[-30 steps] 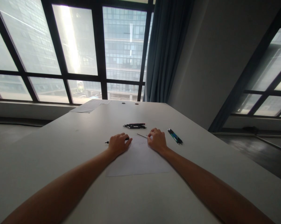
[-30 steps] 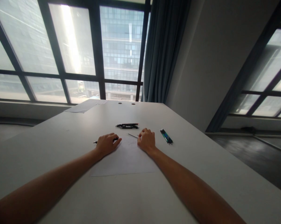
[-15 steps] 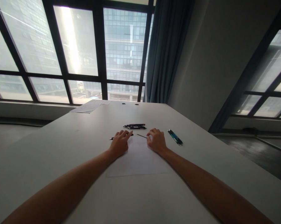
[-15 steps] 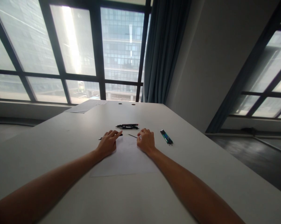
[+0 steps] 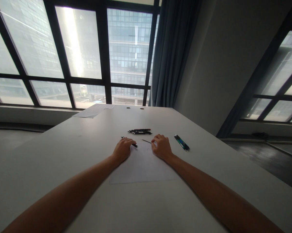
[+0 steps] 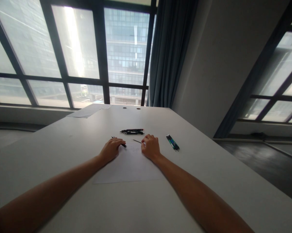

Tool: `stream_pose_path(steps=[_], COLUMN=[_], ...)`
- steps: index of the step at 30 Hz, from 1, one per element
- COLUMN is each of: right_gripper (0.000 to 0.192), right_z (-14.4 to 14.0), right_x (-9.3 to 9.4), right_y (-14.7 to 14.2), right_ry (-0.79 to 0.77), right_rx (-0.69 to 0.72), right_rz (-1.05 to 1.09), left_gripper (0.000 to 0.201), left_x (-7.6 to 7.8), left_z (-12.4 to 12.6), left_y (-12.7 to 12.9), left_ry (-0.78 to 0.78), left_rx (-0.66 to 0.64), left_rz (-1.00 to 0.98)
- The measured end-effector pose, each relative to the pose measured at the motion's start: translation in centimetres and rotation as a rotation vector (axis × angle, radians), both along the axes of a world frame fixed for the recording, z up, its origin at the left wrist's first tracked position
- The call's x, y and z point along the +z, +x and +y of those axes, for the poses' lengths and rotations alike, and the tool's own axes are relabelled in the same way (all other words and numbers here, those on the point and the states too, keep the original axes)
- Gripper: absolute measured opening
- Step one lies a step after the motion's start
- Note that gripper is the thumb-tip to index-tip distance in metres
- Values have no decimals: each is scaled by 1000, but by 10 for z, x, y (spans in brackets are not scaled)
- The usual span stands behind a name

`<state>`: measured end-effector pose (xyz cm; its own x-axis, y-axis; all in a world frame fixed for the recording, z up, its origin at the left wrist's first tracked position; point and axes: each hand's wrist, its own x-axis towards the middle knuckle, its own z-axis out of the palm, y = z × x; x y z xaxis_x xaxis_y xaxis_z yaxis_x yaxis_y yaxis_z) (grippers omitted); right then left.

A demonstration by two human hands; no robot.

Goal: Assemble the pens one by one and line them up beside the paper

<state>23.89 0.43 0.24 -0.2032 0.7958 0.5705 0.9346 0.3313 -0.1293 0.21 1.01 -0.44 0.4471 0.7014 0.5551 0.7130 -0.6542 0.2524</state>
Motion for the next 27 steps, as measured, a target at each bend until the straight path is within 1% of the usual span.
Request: stream_pose_path(steps=[3,5,7,10,11,13,15,18,20,22,24,27], right_gripper=[11,12,15,20,21,22,20,17,14,12,12,13], right_z=[1,3,6,13,14,15,14,10,8,7,6,5], right_x=[-1,-2,-2,-2,-1,0,0,0,-1,-1,-1,0], right_y=[0,1,4,13,15,19,19,14,11,8,7,7], right_ry=[4,13,37,80,90,92,74,44,27,0,-26,-49], right_rx=[11,20,5,-49,-65,-87,-96,-68,-49,-43,-47,-54], right_rz=[12,66,190,420,469,499,452,282,164,78,25,-15], left_gripper=[49,49,50,46,44,41,39,36,33,30,29,29], left_x=[0,3,5,8,8,9,10,11,11,9,7,5], left_z=[-2,-3,-4,-1,0,1,0,-5,-8,-9,-9,-7], left_y=[1,1,0,-3,-4,-5,-4,-2,0,1,3,4], left_ry=[-63,-86,-94,-100,-103,-99,-81,-40,-12,7,-3,-47], left_rx=[57,103,152,209,215,223,224,210,153,65,8,21], left_rz=[-4,-35,-133,-349,-398,-435,-403,-262,-140,-27,61,110])
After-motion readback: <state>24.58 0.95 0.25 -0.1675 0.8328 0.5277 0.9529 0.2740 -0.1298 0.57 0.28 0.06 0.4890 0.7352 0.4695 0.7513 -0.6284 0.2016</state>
